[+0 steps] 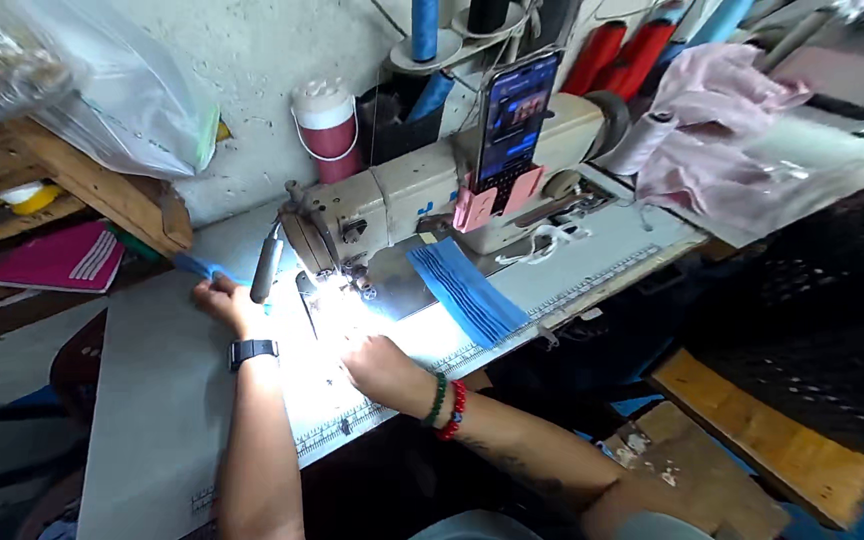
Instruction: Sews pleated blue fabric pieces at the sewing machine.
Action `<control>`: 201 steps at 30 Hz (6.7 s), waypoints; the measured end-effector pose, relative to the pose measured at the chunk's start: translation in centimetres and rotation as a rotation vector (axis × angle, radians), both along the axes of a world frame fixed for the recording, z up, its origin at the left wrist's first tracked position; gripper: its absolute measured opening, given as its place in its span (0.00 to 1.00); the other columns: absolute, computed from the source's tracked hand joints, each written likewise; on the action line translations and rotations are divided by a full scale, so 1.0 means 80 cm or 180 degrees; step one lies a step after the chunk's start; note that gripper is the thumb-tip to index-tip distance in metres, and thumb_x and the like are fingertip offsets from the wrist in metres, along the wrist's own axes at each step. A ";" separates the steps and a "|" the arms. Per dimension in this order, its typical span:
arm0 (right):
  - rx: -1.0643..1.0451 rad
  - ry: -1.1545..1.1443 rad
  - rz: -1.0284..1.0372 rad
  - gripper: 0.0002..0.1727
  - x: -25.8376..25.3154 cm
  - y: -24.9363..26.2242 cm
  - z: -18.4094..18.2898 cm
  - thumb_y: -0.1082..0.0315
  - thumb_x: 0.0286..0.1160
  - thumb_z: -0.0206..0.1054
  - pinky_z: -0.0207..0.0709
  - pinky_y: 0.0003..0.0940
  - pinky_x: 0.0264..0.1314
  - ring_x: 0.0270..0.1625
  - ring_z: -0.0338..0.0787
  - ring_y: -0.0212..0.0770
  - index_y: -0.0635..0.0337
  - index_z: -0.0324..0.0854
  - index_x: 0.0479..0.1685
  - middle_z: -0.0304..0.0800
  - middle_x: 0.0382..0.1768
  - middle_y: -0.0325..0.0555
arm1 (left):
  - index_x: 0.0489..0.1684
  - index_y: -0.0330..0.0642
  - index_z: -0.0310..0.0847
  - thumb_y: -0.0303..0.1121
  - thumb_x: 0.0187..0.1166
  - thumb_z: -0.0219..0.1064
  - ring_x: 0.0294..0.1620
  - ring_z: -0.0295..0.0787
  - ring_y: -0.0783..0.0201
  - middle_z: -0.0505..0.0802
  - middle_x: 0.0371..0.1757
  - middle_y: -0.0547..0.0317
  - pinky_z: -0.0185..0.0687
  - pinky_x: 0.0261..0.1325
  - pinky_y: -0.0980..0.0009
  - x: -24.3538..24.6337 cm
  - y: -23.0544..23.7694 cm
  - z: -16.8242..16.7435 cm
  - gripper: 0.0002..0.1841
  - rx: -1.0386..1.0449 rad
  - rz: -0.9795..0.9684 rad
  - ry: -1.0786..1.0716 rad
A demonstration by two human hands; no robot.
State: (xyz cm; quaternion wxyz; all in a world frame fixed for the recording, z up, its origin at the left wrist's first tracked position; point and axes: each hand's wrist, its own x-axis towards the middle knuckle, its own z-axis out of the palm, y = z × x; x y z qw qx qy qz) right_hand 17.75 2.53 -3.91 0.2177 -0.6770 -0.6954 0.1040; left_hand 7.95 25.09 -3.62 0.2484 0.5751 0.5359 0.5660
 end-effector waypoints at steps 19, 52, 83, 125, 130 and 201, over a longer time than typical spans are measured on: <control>-0.0339 0.2863 0.0021 0.20 -0.015 0.079 0.009 0.49 0.83 0.68 0.74 0.30 0.35 0.28 0.77 0.31 0.61 0.83 0.43 0.79 0.27 0.39 | 0.62 0.42 0.77 0.40 0.95 0.39 0.52 0.92 0.64 0.92 0.49 0.56 0.90 0.56 0.60 -0.070 -0.181 0.025 0.20 -0.0891 -0.0952 -0.3109; -0.0043 0.0548 -0.0103 0.24 0.107 -0.058 -0.007 0.63 0.72 0.77 0.82 0.63 0.48 0.48 0.91 0.57 0.59 0.82 0.66 0.89 0.55 0.56 | 0.41 0.46 0.92 0.52 0.63 0.81 0.74 0.71 0.46 0.87 0.60 0.50 0.59 0.66 0.38 -0.112 -0.140 -0.001 0.20 -0.0144 -0.2927 0.2700; 0.0422 0.0876 0.0067 0.12 0.114 -0.165 -0.045 0.61 0.82 0.66 0.85 0.29 0.61 0.58 0.90 0.31 0.54 0.94 0.50 0.92 0.60 0.42 | 0.46 0.60 0.98 0.47 0.80 0.70 0.85 0.70 0.56 0.94 0.65 0.67 0.46 0.82 0.39 -0.190 -0.247 -0.029 0.10 0.0731 -0.2524 0.2577; 0.0229 -0.0174 0.0860 0.06 0.062 -0.092 -0.021 0.68 0.70 0.67 0.85 0.46 0.42 0.50 0.94 0.47 0.53 0.89 0.40 0.90 0.69 0.37 | 0.41 0.37 0.81 0.26 0.71 0.74 0.31 0.76 0.77 0.82 0.30 0.66 0.74 0.39 0.78 -0.006 -0.050 0.014 0.08 -0.1255 -0.4171 0.1608; 0.0034 -0.0286 0.0885 0.14 0.068 -0.083 -0.015 0.60 0.74 0.66 0.84 0.48 0.40 0.46 0.93 0.49 0.49 0.87 0.55 0.93 0.51 0.43 | 0.48 0.33 0.83 0.25 0.69 0.72 0.34 0.81 0.70 0.86 0.34 0.58 0.79 0.42 0.72 -0.003 -0.062 0.003 0.11 -0.0336 -0.3962 0.1831; 0.0424 0.0174 0.0962 0.16 0.080 -0.104 -0.036 0.70 0.65 0.64 0.84 0.42 0.49 0.55 0.89 0.44 0.49 0.92 0.49 0.91 0.56 0.40 | 0.52 0.53 0.96 0.37 0.85 0.62 0.73 0.84 0.55 0.94 0.61 0.57 0.62 0.85 0.40 -0.080 -0.219 -0.033 0.13 0.1472 -0.3690 0.2614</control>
